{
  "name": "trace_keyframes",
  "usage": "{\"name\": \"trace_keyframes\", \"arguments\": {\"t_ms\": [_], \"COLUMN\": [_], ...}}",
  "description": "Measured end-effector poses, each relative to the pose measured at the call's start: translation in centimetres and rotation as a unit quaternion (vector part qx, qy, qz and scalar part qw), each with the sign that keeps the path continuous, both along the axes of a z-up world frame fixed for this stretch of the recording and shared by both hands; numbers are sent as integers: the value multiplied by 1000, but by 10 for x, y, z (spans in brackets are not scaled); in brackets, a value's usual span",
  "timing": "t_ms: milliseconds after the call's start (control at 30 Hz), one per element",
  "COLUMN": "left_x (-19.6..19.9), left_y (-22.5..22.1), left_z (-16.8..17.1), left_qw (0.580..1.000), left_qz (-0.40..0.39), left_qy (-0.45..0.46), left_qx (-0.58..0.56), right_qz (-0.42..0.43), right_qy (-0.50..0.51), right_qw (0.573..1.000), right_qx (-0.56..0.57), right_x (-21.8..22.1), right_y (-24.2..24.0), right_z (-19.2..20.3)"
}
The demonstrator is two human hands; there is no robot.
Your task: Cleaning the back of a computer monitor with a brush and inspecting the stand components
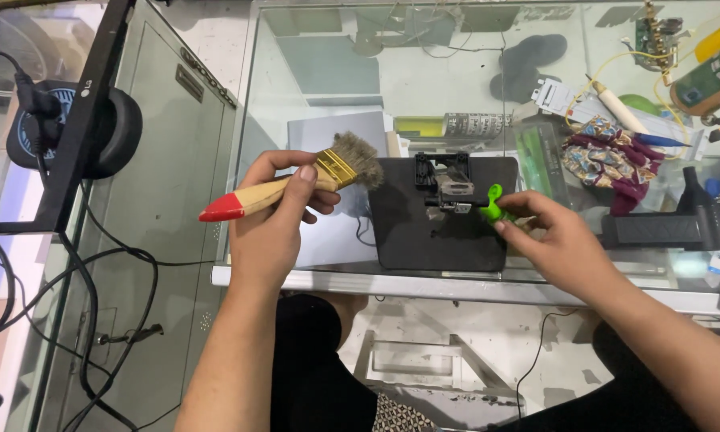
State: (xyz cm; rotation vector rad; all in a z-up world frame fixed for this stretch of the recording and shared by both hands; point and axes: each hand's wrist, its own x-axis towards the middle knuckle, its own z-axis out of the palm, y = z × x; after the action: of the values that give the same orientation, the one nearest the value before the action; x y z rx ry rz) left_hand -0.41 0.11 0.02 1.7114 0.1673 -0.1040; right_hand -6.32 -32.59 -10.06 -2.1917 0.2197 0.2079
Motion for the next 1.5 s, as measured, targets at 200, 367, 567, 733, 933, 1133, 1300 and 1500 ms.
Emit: {"name": "trace_keyframes", "arguments": {"t_ms": [200, 367, 567, 733, 933, 1133, 1300, 1500], "left_x": [2, 4, 3, 2, 0, -2, 1, 2], "left_y": [0, 5, 14, 17, 16, 15, 15, 9], "left_z": [-1, 3, -11, -14, -15, -12, -14, -14], "left_qw": [1000, 999, 998, 995, 995, 995, 995, 996], "left_qz": [23, 40, -4, -40, -40, -45, -44, -37], "left_qy": [-1, 2, -41, -84, -82, -81, -76, -79], "left_qx": [-1, -17, -40, -47, -49, -42, -40, -20], "right_qz": [8, 98, 167, 141, 148, 67, -18, -88], "right_qy": [37, 159, -224, -356, -346, -187, -28, -158], "right_qw": [999, 982, 933, 821, 814, 959, 992, 973], "right_qx": [7, -28, -225, -424, -443, -203, 124, 147], "right_x": [-7, -28, -35, -13, -14, -32, -45, 3], "right_y": [-9, 38, 70, 83, 85, 60, 27, -50], "right_z": [6, 23, -21, -42, -32, -27, 6, 29]}}
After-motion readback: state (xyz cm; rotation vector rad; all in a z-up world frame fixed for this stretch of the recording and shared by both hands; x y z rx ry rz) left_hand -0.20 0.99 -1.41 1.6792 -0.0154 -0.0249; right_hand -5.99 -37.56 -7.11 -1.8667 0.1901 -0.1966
